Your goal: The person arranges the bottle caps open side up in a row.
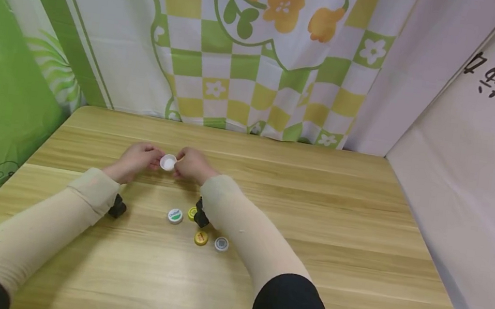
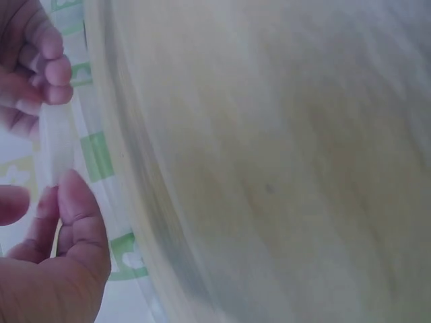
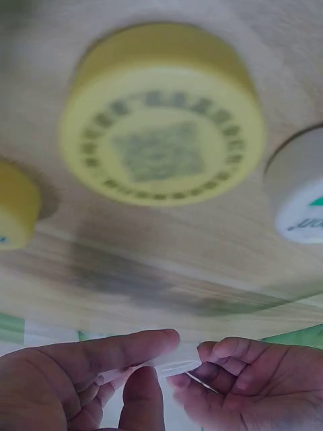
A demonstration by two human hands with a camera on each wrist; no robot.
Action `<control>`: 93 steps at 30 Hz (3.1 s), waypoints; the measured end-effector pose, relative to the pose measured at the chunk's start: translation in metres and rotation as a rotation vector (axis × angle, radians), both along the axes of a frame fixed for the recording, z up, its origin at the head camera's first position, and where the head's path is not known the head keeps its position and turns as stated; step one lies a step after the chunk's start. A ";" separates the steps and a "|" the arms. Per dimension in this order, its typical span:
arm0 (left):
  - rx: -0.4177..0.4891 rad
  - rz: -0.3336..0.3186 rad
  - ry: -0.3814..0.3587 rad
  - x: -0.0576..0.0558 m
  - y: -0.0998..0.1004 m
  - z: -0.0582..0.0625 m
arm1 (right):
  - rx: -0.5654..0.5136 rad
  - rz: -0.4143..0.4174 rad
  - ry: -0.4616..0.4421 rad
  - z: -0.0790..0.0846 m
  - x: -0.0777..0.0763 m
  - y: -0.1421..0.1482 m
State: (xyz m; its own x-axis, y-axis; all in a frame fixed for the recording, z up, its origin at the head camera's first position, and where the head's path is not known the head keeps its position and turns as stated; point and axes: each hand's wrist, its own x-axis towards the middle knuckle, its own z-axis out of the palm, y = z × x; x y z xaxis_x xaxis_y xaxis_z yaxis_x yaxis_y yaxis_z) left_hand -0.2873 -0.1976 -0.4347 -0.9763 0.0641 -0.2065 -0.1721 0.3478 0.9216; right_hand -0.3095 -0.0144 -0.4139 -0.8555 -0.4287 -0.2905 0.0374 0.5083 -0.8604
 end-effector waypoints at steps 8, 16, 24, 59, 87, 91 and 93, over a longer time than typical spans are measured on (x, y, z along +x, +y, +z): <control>0.052 -0.061 -0.124 -0.002 0.002 0.000 | -0.033 -0.007 -0.112 -0.012 -0.003 0.000; 0.089 -0.091 -0.191 -0.004 0.005 -0.005 | -0.053 -0.021 -0.178 -0.019 -0.005 0.003; 0.145 -0.089 -0.178 -0.006 0.005 -0.006 | -0.063 -0.024 -0.220 -0.020 -0.011 0.001; 0.100 -0.123 -0.074 0.027 -0.009 0.009 | 0.024 0.265 -0.113 0.044 0.002 0.042; 0.147 -0.386 -0.245 0.083 0.027 -0.001 | 0.379 0.468 0.062 0.002 0.070 0.047; 0.154 -0.384 -0.238 0.085 0.029 -0.004 | 0.433 0.473 0.189 -0.002 0.072 0.045; 0.156 -0.380 -0.231 0.085 0.029 -0.006 | 0.452 0.473 0.246 -0.005 0.073 0.044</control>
